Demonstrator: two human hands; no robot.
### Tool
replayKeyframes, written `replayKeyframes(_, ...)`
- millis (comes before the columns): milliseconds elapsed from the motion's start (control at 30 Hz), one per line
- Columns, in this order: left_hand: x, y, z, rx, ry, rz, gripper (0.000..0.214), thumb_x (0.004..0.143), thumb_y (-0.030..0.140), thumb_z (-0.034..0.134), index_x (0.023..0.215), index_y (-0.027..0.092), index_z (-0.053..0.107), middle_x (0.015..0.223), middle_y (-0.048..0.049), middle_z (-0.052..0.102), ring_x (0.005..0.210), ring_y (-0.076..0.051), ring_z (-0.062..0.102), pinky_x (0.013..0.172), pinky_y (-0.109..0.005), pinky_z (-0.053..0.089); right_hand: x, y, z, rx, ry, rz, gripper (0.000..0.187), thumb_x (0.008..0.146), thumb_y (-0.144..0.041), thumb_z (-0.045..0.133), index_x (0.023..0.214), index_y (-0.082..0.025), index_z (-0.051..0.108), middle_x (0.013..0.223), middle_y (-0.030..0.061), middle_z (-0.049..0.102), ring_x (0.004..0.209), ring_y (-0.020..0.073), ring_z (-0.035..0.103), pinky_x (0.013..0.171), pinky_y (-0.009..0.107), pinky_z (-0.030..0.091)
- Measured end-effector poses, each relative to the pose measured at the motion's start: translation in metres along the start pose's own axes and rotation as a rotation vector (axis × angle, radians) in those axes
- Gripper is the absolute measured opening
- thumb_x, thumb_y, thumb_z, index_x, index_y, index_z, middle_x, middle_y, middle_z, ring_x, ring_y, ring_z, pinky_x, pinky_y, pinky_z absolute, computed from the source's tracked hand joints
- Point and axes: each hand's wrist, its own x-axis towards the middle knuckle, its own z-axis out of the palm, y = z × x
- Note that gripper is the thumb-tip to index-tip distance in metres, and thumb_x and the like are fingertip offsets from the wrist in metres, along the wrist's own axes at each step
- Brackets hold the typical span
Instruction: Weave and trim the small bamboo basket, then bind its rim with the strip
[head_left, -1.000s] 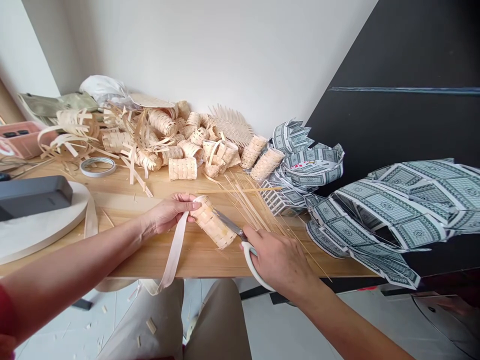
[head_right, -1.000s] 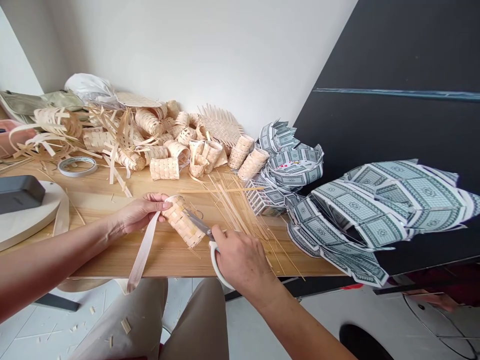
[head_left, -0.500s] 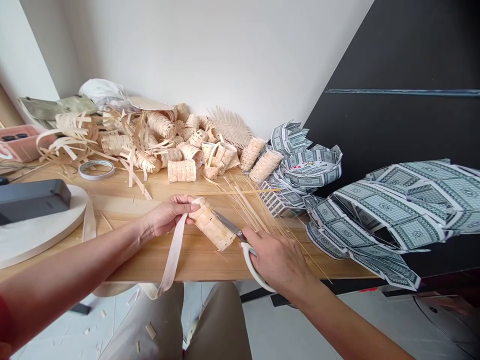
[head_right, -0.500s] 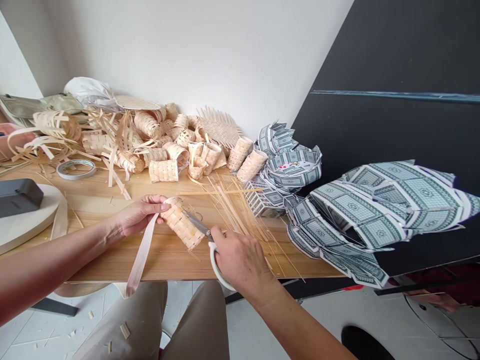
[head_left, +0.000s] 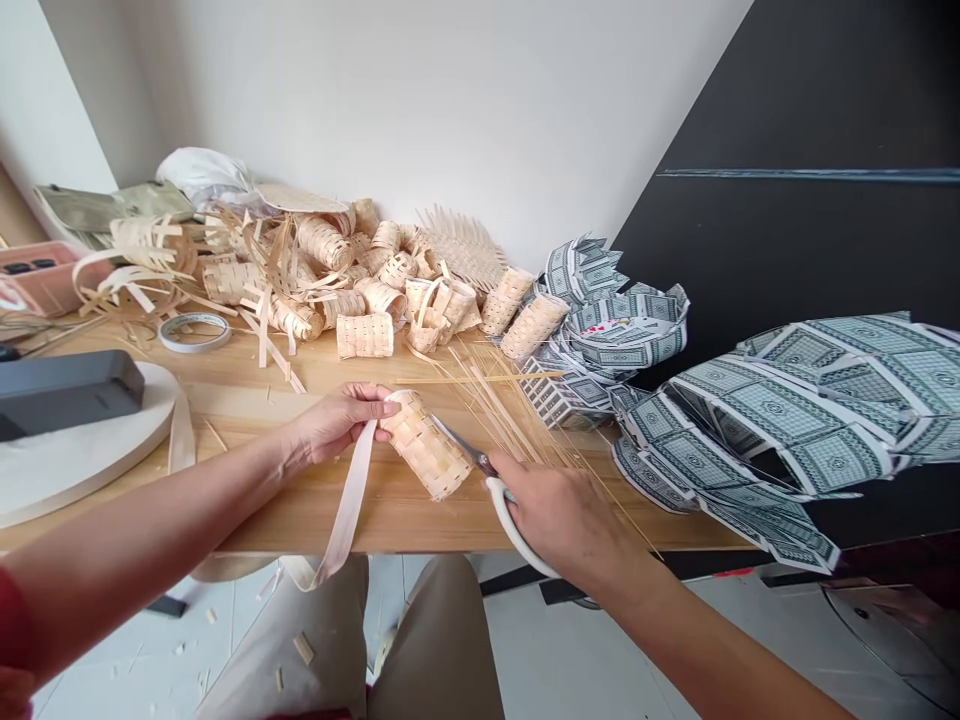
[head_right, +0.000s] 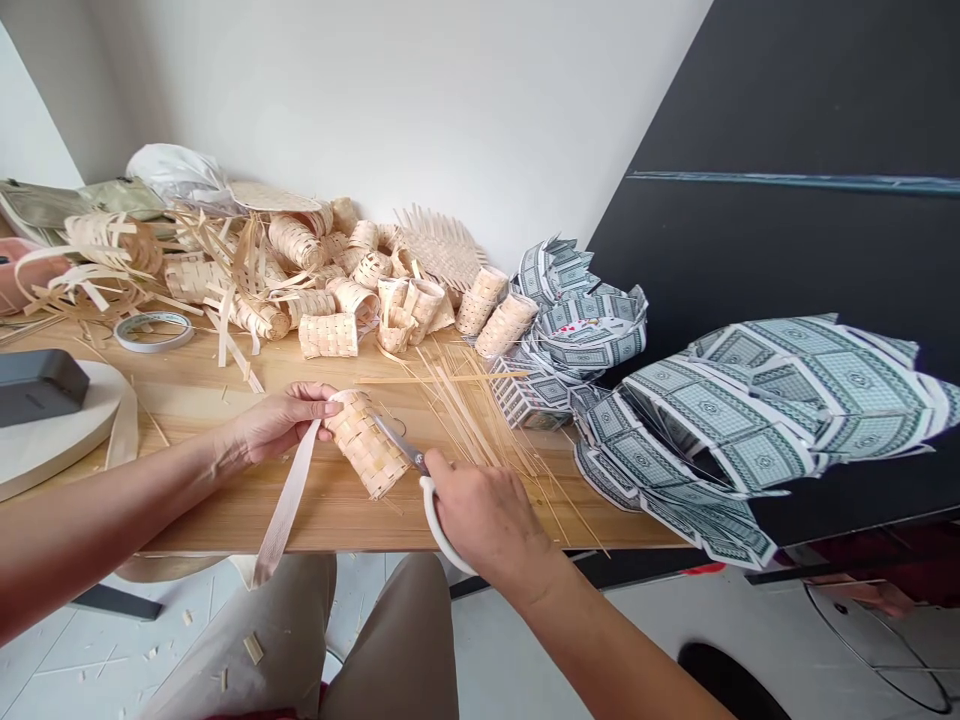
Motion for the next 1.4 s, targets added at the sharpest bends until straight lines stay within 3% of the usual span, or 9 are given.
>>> replayKeyframes(133, 0.000, 0.000, 0.000, -0.029, -0.011, 0.063, 0.020, 0.051, 0.014, 0.082, 0.063, 0.012, 0.066, 0.064, 0.0003, 0.065, 0.057, -0.008, 0.059, 0.051, -0.016, 0.051, -0.003, 0.009, -0.005, 0.045, 0.143, 0.058, 0.015, 0.082, -0.029, 0.048, 0.090, -0.022, 0.059, 0.073, 0.0016, 0.067, 0.059, 0.0181, 0.060, 0.046, 0.026, 0.024)
replayKeyframes(400, -0.002, 0.001, -0.001, 0.054, -0.084, 0.162, 0.022, 0.054, 0.020, 0.081, 0.068, 0.013, 0.066, 0.071, 0.0014, 0.065, 0.066, -0.007, 0.058, 0.062, -0.016, 0.048, -0.016, 0.024, -0.001, 0.542, 0.084, 0.085, 0.024, 0.084, -0.034, 0.043, 0.101, -0.019, 0.051, 0.091, 0.0053, 0.064, 0.074, 0.0182, 0.060, 0.061, 0.028, 0.044)
replayKeyframes(567, -0.004, -0.002, -0.002, 0.148, -0.123, 0.220, 0.034, 0.051, 0.032, 0.083, 0.075, 0.015, 0.067, 0.071, 0.0015, 0.062, 0.068, -0.008, 0.054, 0.063, -0.017, 0.043, -0.020, 0.024, 0.001, 0.450, 0.083, 0.070, 0.018, 0.081, -0.029, 0.049, 0.097, -0.021, 0.054, 0.091, 0.0051, 0.063, 0.077, 0.0198, 0.059, 0.064, 0.030, 0.043)
replayKeyframes(667, -0.005, -0.003, -0.003, 0.213, -0.135, 0.229, 0.026, 0.057, 0.033, 0.079, 0.068, 0.014, 0.065, 0.068, 0.0014, 0.060, 0.068, -0.009, 0.052, 0.067, -0.019, 0.041, -0.023, 0.021, -0.002, 0.392, 0.108, 0.052, 0.020, 0.078, -0.025, 0.053, 0.097, -0.021, 0.055, 0.090, 0.0054, 0.064, 0.078, 0.0207, 0.059, 0.066, 0.031, 0.042)
replayKeyframes(933, -0.006, 0.001, -0.001, 0.246, -0.202, 0.304, 0.015, 0.061, 0.024, 0.077, 0.063, 0.016, 0.065, 0.075, 0.0019, 0.060, 0.077, -0.011, 0.054, 0.077, -0.022, 0.040, -0.033, 0.013, -0.010, 0.637, -0.071, 0.210, 0.011, 0.081, -0.030, 0.049, 0.089, -0.023, 0.054, 0.077, -0.0007, 0.061, 0.062, 0.0147, 0.056, 0.056, 0.024, 0.039)
replayKeyframes(1033, -0.008, 0.004, 0.000, 0.270, -0.230, 0.321, 0.017, 0.059, 0.025, 0.078, 0.061, 0.015, 0.064, 0.076, 0.0008, 0.061, 0.078, -0.012, 0.054, 0.076, -0.023, 0.041, -0.034, 0.014, -0.010, 0.637, -0.072, 0.250, 0.013, 0.079, -0.030, 0.051, 0.089, -0.023, 0.053, 0.075, -0.0008, 0.060, 0.063, 0.0152, 0.056, 0.056, 0.025, 0.039)
replayKeyframes(1267, -0.015, 0.012, 0.004, 0.471, -0.285, 0.352, 0.012, 0.066, 0.026, 0.074, 0.061, 0.018, 0.067, 0.092, 0.0005, 0.065, 0.095, -0.019, 0.055, 0.084, -0.028, 0.041, -0.032, 0.015, -0.006, 0.839, -0.001, 0.249, 0.011, 0.079, -0.032, 0.052, 0.077, -0.021, 0.050, 0.059, -0.0050, 0.050, 0.053, 0.0116, 0.044, 0.050, 0.023, 0.034)
replayKeyframes(1400, -0.021, 0.017, 0.013, 0.662, -0.400, 0.459, 0.005, 0.073, 0.023, 0.067, 0.068, 0.021, 0.069, 0.093, -0.0024, 0.066, 0.101, -0.021, 0.055, 0.093, -0.034, 0.039, -0.022, 0.014, -0.002, 1.228, 0.209, 0.377, 0.026, 0.073, -0.040, 0.059, 0.091, -0.021, 0.053, 0.068, -0.0026, 0.054, 0.064, 0.0138, 0.053, 0.060, 0.026, 0.042)
